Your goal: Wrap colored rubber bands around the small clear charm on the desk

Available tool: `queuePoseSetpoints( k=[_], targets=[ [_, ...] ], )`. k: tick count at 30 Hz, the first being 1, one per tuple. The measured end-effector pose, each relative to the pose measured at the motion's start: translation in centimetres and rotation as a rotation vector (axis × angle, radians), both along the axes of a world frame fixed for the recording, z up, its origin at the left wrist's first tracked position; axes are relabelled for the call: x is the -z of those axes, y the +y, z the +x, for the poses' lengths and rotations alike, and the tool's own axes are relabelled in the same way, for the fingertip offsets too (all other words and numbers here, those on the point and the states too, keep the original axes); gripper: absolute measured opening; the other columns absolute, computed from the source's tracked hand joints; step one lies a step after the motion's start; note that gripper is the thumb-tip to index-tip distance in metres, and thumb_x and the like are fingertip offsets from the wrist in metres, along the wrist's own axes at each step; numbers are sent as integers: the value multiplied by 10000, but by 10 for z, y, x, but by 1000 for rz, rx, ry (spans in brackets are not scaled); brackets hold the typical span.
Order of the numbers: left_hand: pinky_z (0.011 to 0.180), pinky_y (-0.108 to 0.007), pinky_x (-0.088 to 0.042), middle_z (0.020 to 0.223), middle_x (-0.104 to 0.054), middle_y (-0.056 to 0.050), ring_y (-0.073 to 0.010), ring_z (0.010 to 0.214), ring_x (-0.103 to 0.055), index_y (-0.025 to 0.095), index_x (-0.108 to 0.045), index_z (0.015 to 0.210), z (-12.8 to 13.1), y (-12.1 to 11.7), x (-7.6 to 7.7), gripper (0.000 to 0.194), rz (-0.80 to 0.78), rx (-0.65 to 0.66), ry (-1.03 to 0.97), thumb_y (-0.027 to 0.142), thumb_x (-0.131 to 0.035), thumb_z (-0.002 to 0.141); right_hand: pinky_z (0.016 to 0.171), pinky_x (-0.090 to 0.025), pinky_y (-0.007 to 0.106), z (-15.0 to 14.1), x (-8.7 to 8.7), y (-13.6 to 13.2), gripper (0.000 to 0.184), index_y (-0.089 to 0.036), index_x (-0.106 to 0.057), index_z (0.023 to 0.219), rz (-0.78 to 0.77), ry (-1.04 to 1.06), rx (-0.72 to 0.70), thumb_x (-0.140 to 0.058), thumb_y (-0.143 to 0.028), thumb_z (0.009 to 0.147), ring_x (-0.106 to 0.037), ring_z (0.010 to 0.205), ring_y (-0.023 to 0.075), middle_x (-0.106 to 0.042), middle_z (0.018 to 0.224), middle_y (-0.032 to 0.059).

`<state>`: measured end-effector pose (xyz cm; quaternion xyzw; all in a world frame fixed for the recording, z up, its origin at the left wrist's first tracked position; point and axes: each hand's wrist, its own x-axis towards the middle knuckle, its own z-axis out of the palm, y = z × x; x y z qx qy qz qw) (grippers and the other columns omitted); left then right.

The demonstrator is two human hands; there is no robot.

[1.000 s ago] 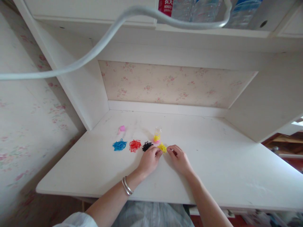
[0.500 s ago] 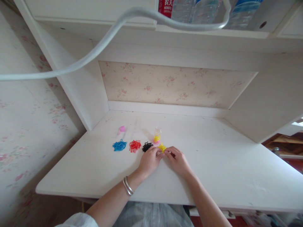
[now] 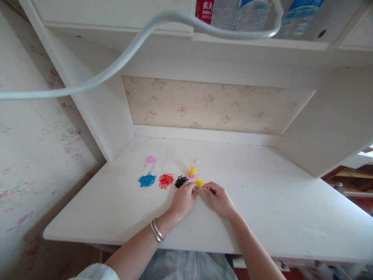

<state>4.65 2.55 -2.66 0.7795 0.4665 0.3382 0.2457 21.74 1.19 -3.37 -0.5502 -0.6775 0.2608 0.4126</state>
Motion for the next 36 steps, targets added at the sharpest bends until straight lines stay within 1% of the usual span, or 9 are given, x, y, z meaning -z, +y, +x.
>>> queuePoseSetpoints(
  k=[3, 6, 8, 12, 15, 20, 24, 30, 36],
  targets=[
    [764, -259, -464, 986, -631, -43, -146, 844, -600, 186, -629, 923, 0, 0, 0, 183, 3, -10, -6, 258, -463, 900, 577, -409, 240, 2, 1, 2, 347, -191, -648, 834, 0, 36, 82, -471, -488, 861, -519, 622, 127, -632, 765, 28],
    [776, -258, -461, 957, -628, -42, -146, 852, -598, 185, -633, 903, 0, 0, 0, 190, 1, -19, -11, 254, -455, 902, 489, -358, 227, 6, 2, 5, 395, -188, -614, 871, -54, 110, 188, -447, -545, 854, -465, 536, 123, -540, 611, -12],
    [777, -256, -458, 926, -629, -38, -145, 846, -595, 183, -636, 886, 0, 0, 0, 186, 1, -24, -22, 250, -462, 897, 475, -350, 224, 8, 4, 9, 408, -188, -602, 885, -59, 124, 219, -437, -560, 853, -451, 518, 121, -504, 573, -26],
    [753, -252, -461, 916, -630, -30, -137, 803, -589, 193, -651, 901, 0, 0, -1, 174, -16, -18, -24, 263, -493, 879, 528, -412, 236, 4, -2, 19, 404, -181, -618, 872, 23, 90, 202, -455, -550, 845, -506, 575, 121, -613, 745, 35],
    [775, -260, -462, 919, -631, -30, -142, 826, -589, 200, -657, 881, 0, 0, -2, 187, -13, -13, 6, 250, -477, 883, 569, -440, 243, -1, -24, 30, 380, -185, -636, 899, 149, 50, 211, -452, -516, 862, -544, 626, 125, -643, 880, 63],
    [825, -263, -462, 984, -632, -37, -149, 887, -598, 208, -651, 959, -1, 1, 2, 197, 37, -6, 27, 212, -468, 886, 648, -448, 245, -8, -76, 53, 264, -212, -647, 933, 394, -159, 162, -448, -384, 908, -560, 677, 118, -645, 937, 46],
    [848, -269, -464, 985, -630, -38, -151, 910, -602, 212, -648, 992, -2, 0, 3, 219, 67, -1, 32, 223, -447, 907, 706, -449, 244, -10, -98, 66, 222, -237, -649, 974, 464, -322, 87, -446, -309, 920, -592, 813, 138, -643, 987, 38],
    [829, -274, -474, 985, -615, -44, -148, 889, -607, 200, -636, 963, -3, -2, 0, 269, 95, -15, 58, 271, -377, 949, 743, -448, 240, -12, -99, 72, 218, -269, -666, 991, 448, -490, 43, -460, -290, 922, -601, 833, 129, -623, 1045, 19],
    [818, -278, -477, 971, -624, -43, -156, 892, -610, 191, -610, 938, -2, -3, -1, 269, 113, -41, 70, 313, -371, 956, 701, -443, 242, -15, -94, 72, 245, -298, -674, 1022, 424, -558, 57, -449, -317, 927, -604, 804, 126, -613, 1072, 16]
  ],
)
